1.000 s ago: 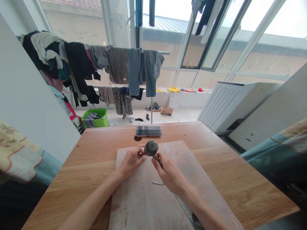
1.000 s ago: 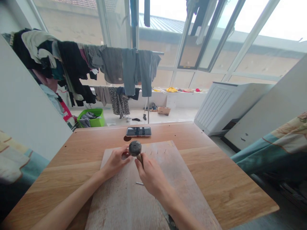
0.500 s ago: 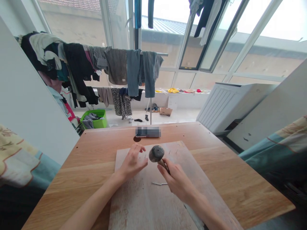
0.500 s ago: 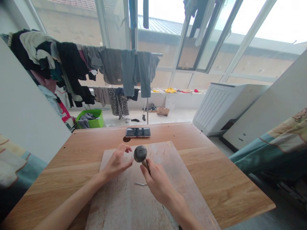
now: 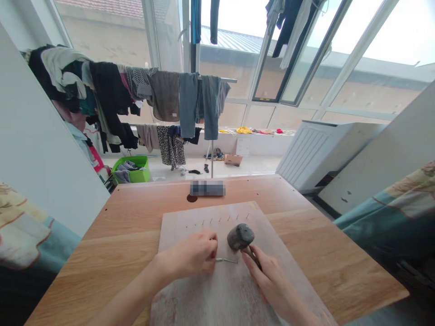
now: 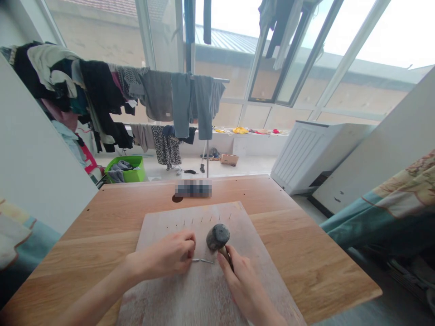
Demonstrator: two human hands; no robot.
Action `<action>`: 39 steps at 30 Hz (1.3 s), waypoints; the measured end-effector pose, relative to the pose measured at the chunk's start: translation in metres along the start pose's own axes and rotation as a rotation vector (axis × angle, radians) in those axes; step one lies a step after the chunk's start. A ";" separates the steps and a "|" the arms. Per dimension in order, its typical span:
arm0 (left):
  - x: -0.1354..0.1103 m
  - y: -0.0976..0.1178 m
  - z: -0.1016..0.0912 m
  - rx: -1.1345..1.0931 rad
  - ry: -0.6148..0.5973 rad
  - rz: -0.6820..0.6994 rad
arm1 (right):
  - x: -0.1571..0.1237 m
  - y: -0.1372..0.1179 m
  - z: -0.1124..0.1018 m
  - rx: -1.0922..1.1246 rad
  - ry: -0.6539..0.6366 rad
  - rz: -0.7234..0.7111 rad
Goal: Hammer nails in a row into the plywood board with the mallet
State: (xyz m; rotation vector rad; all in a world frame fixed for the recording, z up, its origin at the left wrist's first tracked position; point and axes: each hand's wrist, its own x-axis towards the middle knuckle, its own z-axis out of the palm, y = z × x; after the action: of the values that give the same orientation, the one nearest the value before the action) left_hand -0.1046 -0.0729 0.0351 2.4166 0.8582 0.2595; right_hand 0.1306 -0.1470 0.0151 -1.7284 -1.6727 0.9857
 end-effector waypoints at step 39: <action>-0.007 -0.071 -0.019 -0.284 0.480 -0.181 | 0.023 -0.045 0.011 0.115 -0.074 -0.073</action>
State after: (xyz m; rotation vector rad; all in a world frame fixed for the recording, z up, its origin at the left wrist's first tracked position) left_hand -0.1537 -0.0237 0.0107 2.0234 1.1505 0.8539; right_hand 0.0942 -0.1213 0.0411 -1.5632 -1.6787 1.1009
